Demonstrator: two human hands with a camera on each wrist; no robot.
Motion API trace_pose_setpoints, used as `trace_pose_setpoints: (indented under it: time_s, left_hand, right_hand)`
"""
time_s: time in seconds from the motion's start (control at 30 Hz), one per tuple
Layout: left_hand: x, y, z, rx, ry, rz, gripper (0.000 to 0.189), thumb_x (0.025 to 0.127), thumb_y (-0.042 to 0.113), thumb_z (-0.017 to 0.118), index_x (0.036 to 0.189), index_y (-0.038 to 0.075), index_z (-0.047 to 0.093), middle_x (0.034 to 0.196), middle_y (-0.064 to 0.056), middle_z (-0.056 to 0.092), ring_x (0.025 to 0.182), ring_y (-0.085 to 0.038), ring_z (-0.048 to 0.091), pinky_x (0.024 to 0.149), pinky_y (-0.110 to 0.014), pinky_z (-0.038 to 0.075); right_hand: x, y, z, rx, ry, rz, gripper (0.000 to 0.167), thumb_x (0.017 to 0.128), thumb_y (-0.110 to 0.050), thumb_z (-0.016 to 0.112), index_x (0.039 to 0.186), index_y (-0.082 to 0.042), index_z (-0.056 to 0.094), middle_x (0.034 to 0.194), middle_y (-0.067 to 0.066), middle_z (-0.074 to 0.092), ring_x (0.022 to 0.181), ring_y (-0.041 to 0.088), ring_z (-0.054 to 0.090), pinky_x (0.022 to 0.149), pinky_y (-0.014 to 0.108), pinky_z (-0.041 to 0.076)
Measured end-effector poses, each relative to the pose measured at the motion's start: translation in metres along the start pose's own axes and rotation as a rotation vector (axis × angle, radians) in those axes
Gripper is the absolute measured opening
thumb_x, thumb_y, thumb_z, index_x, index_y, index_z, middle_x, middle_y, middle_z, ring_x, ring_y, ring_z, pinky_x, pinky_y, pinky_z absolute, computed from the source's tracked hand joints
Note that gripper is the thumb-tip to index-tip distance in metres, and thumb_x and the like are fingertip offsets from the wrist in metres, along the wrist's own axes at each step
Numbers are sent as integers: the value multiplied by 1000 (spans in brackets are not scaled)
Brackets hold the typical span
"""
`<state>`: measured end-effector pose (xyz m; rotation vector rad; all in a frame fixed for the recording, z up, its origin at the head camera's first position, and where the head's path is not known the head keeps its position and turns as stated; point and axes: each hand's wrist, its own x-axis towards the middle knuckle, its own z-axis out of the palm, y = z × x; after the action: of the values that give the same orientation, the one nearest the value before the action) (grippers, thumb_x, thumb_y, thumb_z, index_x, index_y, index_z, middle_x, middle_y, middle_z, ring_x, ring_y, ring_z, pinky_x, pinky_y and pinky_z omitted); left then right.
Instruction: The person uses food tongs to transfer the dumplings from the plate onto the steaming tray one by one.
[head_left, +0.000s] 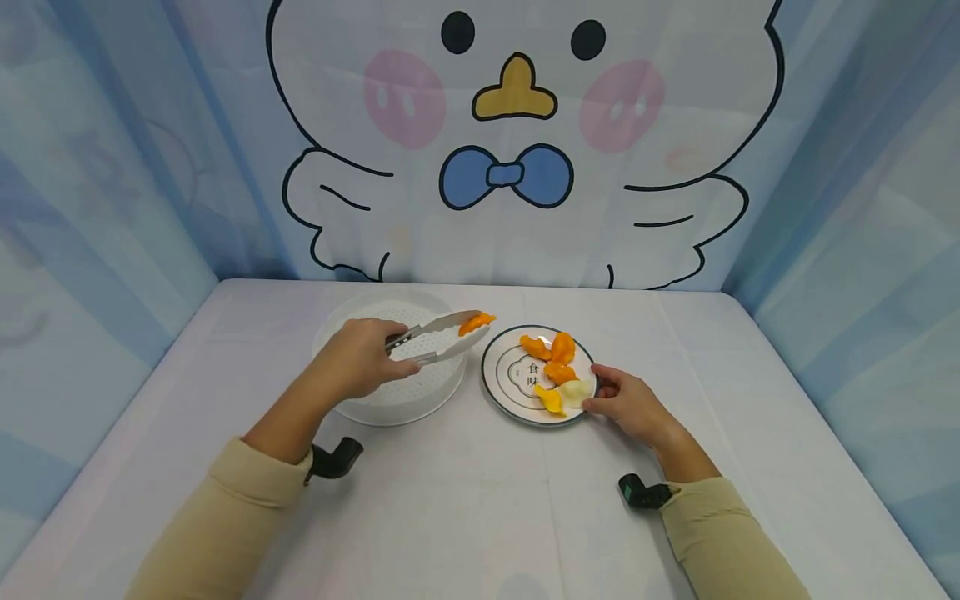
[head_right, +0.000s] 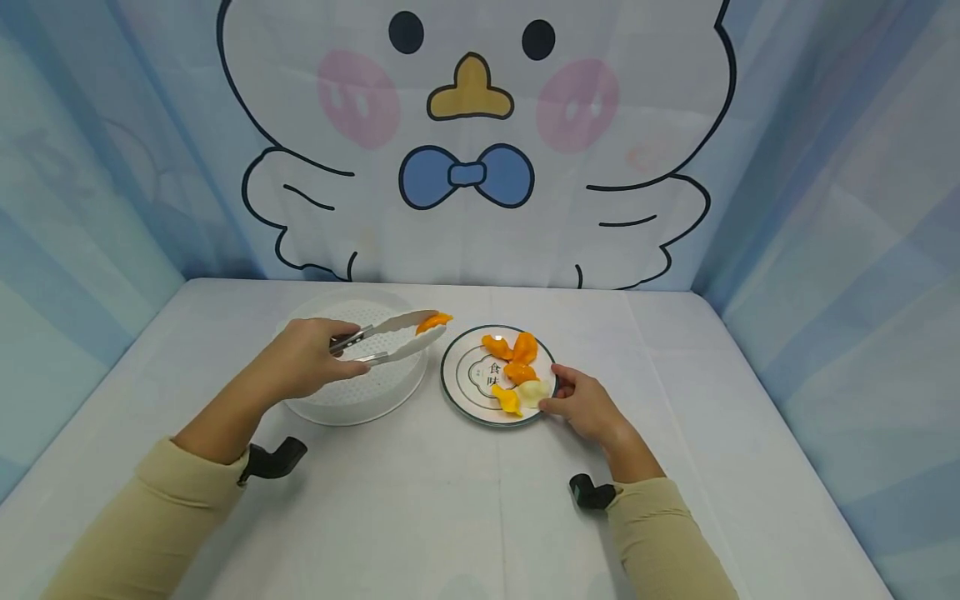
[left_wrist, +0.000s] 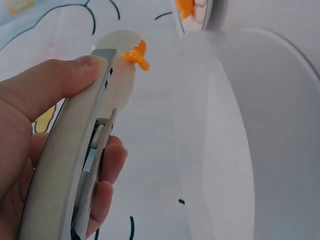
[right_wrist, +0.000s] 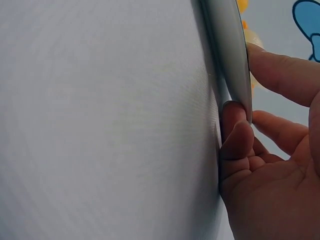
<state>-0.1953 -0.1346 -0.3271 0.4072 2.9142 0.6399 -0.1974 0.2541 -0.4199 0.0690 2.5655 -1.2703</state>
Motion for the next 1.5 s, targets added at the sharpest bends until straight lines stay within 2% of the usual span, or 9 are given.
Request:
trace_pose_setpoints:
  time_s: [0.13, 0.5, 0.67, 1.03, 1.5]
  left_hand:
    - [-2, -9, -6, -12, 3, -39, 66, 88, 33, 78, 141, 0, 55, 118, -15, 67, 87, -23, 57, 73, -36, 50]
    - [-6, -25, -11, -22, 10, -99, 66, 89, 30, 77, 140, -5, 54, 120, -18, 65, 92, -26, 58, 76, -39, 51]
    - [-5, -33, -11, -20, 12, -111, 66, 89, 30, 76, 140, -6, 53, 120, -19, 65, 91, -26, 58, 74, -39, 51]
    - [2, -47, -2, -7, -21, -159, 68, 90, 32, 76, 140, -7, 52, 130, -24, 60, 98, -29, 57, 82, -44, 51]
    - [9, -46, 9, -11, -76, -191, 69, 89, 33, 77, 141, -5, 53, 130, -21, 61, 94, -28, 56, 80, -40, 51]
  right_hand:
    - [0, 0, 0, -2, 1, 4, 76, 89, -15, 75, 152, 1, 37, 108, 12, 51, 98, 25, 45, 73, 28, 41]
    - [0, -1, 1, 1, 2, 13, 77, 88, -15, 75, 152, 1, 36, 110, 12, 51, 99, 25, 46, 74, 29, 41]
    - [0, -1, 0, 4, 2, 9, 77, 89, -15, 75, 153, 1, 36, 108, 12, 51, 98, 25, 46, 73, 29, 41]
    - [0, 1, 1, 10, 4, -3, 76, 89, -15, 75, 152, 2, 37, 108, 12, 51, 98, 25, 46, 73, 27, 41]
    - [0, 2, 1, 17, 2, -3, 76, 89, -15, 75, 153, 1, 36, 107, 11, 51, 97, 24, 46, 72, 27, 41]
